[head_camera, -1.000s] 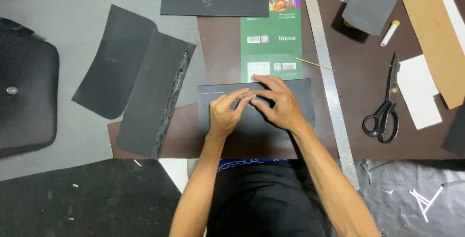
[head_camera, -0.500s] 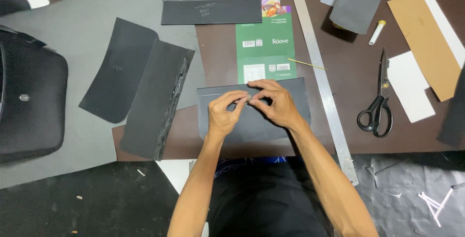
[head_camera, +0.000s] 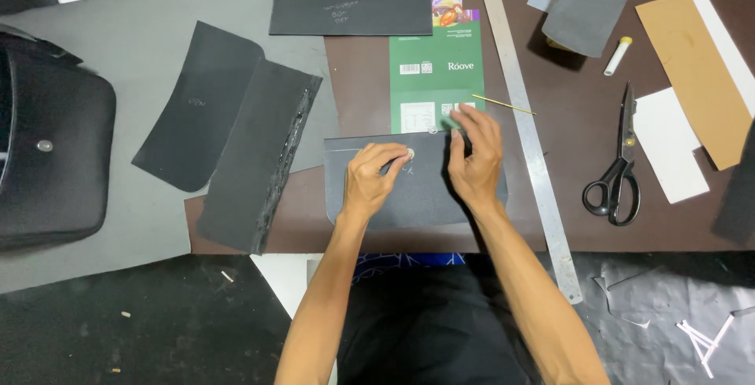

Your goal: Assembling a leather bag by attaching a magnetic clasp and a metal logo to a leather panel.

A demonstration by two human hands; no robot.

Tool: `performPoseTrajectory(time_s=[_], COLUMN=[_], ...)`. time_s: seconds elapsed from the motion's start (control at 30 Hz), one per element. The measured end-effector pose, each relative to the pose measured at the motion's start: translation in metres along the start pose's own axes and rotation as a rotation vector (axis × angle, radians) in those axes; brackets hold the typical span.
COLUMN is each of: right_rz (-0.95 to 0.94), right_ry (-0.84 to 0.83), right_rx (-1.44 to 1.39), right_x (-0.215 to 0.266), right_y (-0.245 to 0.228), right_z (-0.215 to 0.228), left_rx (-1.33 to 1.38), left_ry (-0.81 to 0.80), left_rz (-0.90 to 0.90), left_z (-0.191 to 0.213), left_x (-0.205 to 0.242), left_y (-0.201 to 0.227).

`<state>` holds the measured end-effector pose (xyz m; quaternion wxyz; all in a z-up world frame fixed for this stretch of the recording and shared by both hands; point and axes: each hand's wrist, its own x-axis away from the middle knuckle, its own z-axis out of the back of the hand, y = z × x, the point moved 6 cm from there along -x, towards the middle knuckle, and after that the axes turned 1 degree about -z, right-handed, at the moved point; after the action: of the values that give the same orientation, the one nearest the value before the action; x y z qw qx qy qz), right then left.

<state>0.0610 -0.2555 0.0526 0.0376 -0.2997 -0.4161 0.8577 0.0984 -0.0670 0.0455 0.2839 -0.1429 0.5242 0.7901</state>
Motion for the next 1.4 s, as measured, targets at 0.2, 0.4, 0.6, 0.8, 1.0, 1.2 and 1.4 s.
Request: performPoseTrajectory(time_s=[0.2,0.4,0.6,0.8,1.0,1.2,1.4], right_rz=[0.090,0.175,0.120,0.126,0.151,0.156,0.133], right_ry=[-0.232,-0.320,-0.361,-0.336,-0.323,-0.322,-0.326], right_rx=[0.027,0.104,0.119,0.062,0.082,0.083,0.084], right_x=[0.018,0.022,0.020,0.017,0.018,0.016,0.015], right_y=[0.013,0.022,0.015,0.015,0.016,0.012,0.011], right_z=[-0.019,-0.031,-0.030,-0.028,-0.030,-0.029,-0.029], left_rx=[-0.149,-0.189,-0.186,-0.171,-0.191,-0.187,-0.196], left_ry=[-0.044,-0.173,-0.206,-0.141,-0.140,-0.123,-0.109], left_rz=[-0.007,0.080,0.111,0.109,0.090,0.093,0.079], left_z=[0.000,-0.005,-0.005,-0.006,-0.009,-0.011,-0.011], left_x=[0.002,-0.002,-0.001,0.001,0.003,0.005,0.006], left_y=[-0.005,-0.010,-0.010,-0.021,-0.024,-0.030,-0.030])
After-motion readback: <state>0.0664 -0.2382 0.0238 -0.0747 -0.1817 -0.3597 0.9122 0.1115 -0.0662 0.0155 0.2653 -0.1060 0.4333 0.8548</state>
